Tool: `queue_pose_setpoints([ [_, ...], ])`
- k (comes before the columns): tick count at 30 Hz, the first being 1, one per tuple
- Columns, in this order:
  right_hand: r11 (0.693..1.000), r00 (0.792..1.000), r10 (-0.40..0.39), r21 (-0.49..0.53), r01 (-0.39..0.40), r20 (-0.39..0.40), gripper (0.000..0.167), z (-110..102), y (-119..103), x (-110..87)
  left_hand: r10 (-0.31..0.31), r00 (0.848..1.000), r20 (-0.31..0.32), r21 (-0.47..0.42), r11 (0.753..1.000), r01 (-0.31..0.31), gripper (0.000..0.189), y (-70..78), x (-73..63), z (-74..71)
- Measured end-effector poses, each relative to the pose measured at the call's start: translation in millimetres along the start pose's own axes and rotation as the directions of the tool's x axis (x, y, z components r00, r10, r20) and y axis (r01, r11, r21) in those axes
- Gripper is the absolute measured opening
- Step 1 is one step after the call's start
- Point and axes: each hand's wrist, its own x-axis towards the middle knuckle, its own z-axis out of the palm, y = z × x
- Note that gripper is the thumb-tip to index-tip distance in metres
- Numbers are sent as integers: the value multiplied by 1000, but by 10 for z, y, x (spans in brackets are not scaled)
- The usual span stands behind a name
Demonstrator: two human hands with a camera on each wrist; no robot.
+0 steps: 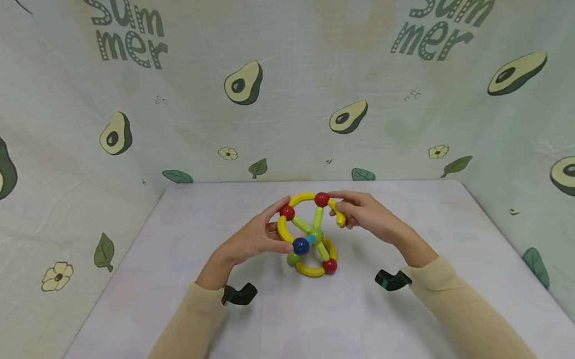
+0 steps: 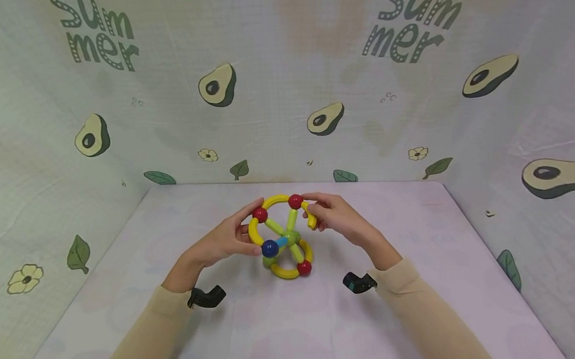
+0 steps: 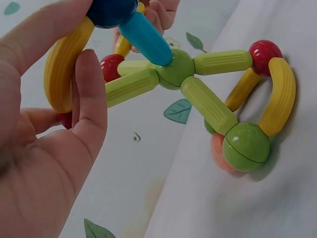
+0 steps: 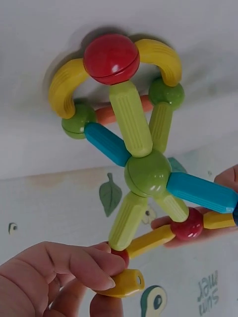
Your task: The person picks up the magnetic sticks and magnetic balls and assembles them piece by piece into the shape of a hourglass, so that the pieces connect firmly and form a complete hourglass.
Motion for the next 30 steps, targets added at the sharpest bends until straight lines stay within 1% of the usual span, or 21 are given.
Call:
queue_pose_setpoints([
  [3, 1000, 1000, 0, 4, 0, -5, 47, 15, 5, -17, 6, 1000, -5, 3, 1000, -6, 110, 0, 2, 22],
  [7, 1000, 1000, -2, 14, 2, -8, 47, 33, 4, -29, 18, 1000, -26, -4, 1000, -18, 107, 10, 1, 49],
  [17, 999, 1000, -13, 49, 14, -20, 50, 68, 6, -42, 2, 992, -123, -24, 1000, -5, 104, 9, 74, 126],
  [22, 996, 1000, -8, 89, 10, -29, 53, 109, -4, -73, -3, 989, -145, -39, 999, -3, 103, 2, 97, 167],
  [30, 988, 998, -7, 155, 16, -59, 57, 213, -17, -131, -6, 984, -178, -33, 999, 0, 101, 20, 92, 224],
])
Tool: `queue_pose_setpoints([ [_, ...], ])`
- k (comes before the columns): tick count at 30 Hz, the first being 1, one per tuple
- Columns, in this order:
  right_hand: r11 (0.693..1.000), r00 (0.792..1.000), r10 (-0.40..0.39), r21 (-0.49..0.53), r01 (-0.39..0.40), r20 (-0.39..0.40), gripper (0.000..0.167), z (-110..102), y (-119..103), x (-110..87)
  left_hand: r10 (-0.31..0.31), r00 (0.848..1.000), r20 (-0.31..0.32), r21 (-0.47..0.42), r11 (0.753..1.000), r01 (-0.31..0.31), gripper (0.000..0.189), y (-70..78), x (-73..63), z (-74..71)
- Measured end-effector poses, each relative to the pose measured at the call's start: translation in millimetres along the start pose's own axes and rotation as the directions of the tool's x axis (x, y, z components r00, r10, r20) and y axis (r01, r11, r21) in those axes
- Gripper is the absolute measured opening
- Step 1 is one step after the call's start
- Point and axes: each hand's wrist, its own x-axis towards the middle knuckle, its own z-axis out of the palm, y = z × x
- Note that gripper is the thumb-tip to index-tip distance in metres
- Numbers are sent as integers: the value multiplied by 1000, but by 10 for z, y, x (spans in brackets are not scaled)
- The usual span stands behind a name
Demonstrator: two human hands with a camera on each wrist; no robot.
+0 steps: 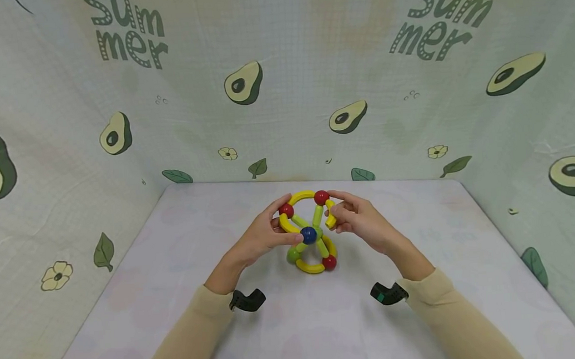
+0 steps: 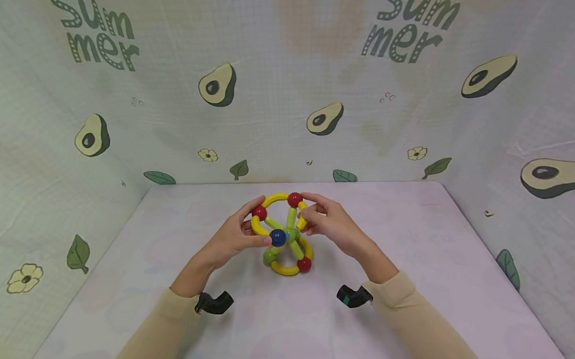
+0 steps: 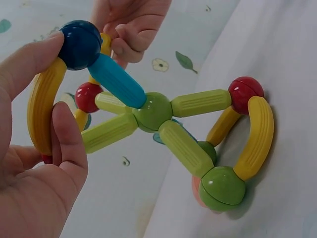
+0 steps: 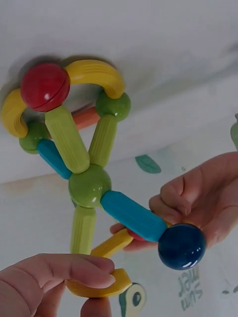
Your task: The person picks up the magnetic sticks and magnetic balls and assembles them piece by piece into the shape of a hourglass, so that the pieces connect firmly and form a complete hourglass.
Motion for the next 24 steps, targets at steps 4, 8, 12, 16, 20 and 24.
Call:
queue_pose_setpoints([
  [4, 1000, 1000, -1, 16, 1, -22, 58, 42, 4, -18, 8, 1000, -14, 5, 1000, -8, 101, 15, -5, 20],
  [8, 999, 999, -2, 41, 3, -38, 60, 79, 5, -24, 19, 999, -40, 26, 1000, -18, 101, 31, 0, 44],
  [12, 998, 999, 3, 56, 0, -49, 63, 104, 8, -22, 28, 998, -64, 58, 998, -24, 101, 52, 16, 74],
  [16, 998, 998, 8, 62, -5, -54, 64, 117, 13, -22, 34, 996, -83, 99, 995, -26, 101, 54, 27, 88],
  [20, 997, 999, 11, 79, -7, -48, 64, 123, 25, -16, 41, 995, -95, 124, 992, -29, 101, 49, 30, 93],
  [24, 994, 999, 6, 105, -2, -35, 64, 131, 28, -22, 52, 992, -111, 159, 987, -33, 102, 48, 41, 109],
])
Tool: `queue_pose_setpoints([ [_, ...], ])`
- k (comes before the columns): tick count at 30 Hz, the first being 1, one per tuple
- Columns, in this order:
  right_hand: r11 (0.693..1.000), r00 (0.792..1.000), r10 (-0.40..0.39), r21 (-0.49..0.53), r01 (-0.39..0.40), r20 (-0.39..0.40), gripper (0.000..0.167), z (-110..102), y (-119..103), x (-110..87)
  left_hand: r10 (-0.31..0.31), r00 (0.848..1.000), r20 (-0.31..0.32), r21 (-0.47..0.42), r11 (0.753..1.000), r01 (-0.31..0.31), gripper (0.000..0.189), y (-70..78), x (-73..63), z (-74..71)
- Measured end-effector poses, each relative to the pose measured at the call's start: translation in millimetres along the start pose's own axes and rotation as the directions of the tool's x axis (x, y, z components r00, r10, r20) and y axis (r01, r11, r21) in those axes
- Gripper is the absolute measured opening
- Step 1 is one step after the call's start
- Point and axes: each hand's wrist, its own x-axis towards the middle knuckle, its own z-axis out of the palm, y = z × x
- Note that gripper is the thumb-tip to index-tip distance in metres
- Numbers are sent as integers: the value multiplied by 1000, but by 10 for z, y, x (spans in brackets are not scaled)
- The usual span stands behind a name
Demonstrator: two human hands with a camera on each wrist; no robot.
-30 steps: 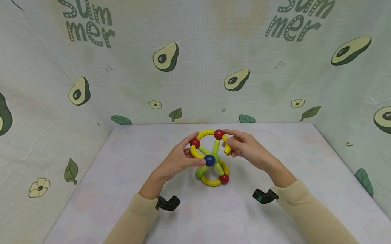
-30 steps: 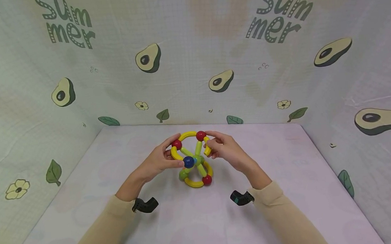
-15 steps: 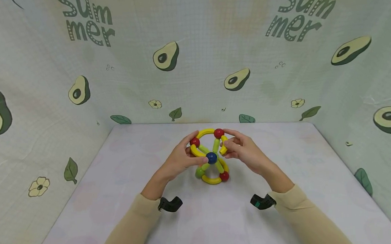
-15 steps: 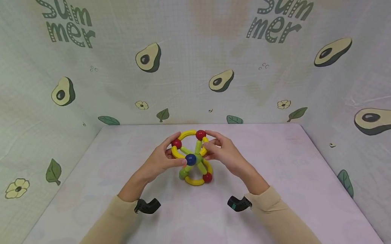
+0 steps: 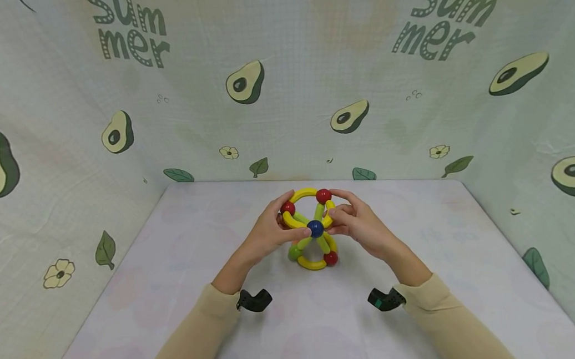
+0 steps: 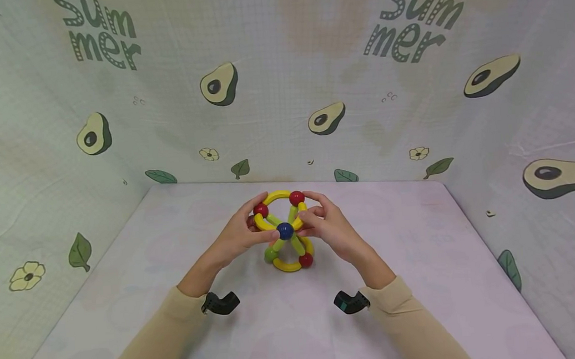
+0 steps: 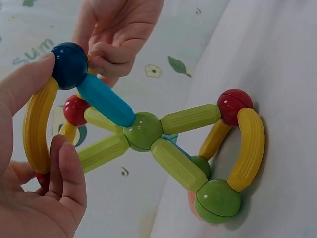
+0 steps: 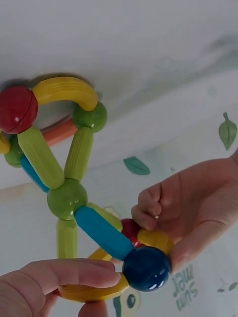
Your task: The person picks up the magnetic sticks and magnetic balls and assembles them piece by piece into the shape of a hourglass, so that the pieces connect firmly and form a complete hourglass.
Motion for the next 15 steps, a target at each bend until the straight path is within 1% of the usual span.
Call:
queue_pose_setpoints([
  [4, 1000, 1000, -2, 10, 2, 6, 64, -4, -2, -12, 3, 1000, -10, 33, 999, -3, 102, 5, 5, 15],
  [8, 1000, 1000, 7, 2, -7, 1, 61, -17, -10, 15, -9, 1000, 2, 43, 999, 9, 101, 21, -2, 9],
  [11, 1000, 1000, 11, -26, -11, -7, 59, -35, -26, 72, -19, 1000, 13, 24, 1000, 18, 96, 33, -6, -10],
  [15, 996, 1000, 11, -87, -12, -15, 55, -75, -40, 162, -24, 999, 30, -42, 999, 25, 90, 18, 9, -40],
])
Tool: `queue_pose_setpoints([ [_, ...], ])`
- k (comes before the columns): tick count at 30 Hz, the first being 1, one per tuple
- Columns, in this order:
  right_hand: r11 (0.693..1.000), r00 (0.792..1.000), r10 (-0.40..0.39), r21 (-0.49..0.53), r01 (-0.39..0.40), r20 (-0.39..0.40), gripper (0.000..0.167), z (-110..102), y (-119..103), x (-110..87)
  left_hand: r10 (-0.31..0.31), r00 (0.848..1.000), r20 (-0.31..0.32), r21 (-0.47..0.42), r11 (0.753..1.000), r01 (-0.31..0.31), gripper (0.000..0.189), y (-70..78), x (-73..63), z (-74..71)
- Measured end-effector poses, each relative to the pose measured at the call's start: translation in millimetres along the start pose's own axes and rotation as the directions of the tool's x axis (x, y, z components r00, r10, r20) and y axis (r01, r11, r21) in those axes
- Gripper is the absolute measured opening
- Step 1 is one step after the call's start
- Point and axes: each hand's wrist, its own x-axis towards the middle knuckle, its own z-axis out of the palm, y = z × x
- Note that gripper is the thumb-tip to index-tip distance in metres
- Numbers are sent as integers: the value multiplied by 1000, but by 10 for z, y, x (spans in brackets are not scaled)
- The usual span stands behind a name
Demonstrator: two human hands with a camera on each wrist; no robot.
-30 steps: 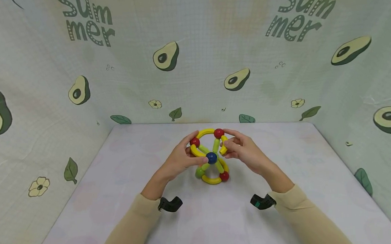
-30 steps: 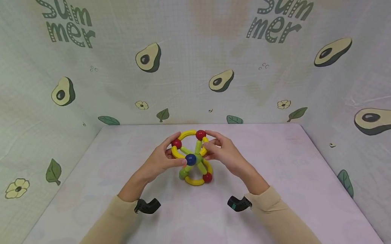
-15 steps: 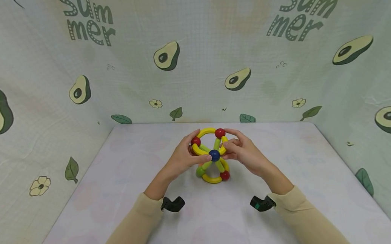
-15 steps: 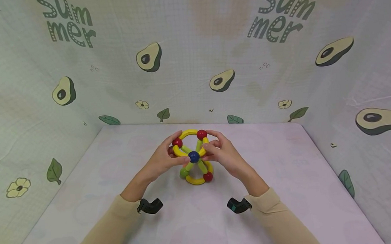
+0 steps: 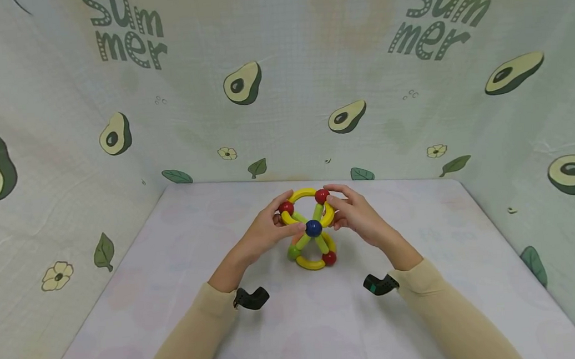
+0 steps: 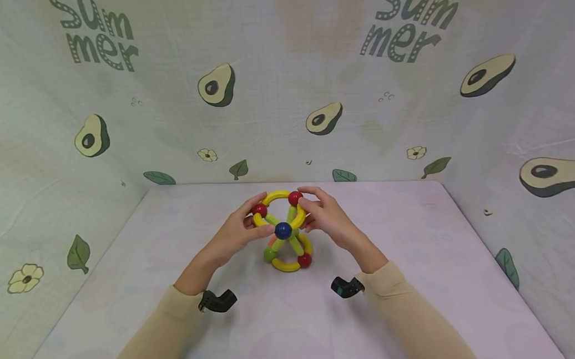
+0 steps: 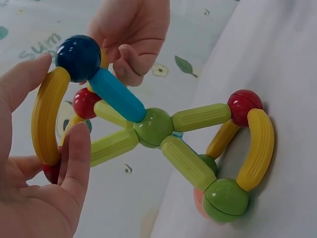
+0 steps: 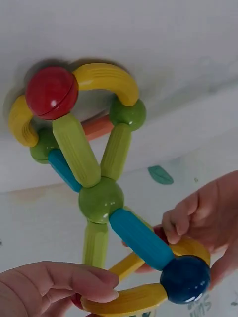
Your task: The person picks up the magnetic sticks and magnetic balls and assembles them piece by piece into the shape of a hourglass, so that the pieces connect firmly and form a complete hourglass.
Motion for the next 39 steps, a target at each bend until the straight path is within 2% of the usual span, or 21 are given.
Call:
queue_pose_setpoints([
  [3, 1000, 1000, 7, -29, -7, -2, 50, -31, 7, 60, 3, 1000, 15, -24, 1000, -2, 89, -19, 18, -17],
  [11, 1000, 1000, 14, -28, -14, 9, 51, -118, 44, 104, 26, 1000, -8, 56, 998, -26, 89, 56, 68, 47],
  [19, 1000, 1000, 14, -22, -13, 16, 50, -184, 96, 100, 16, 1000, 0, 75, 997, -16, 91, 120, 132, 103],
  [31, 995, 1000, 27, -94, -26, 3, 47, -192, 47, 152, 18, 998, 53, 35, 999, -20, 84, 37, 98, -48],
  [39, 989, 1000, 15, -147, -14, 8, 46, -221, 0, 166, 26, 997, 73, 35, 999, -29, 84, 39, 127, -71],
])
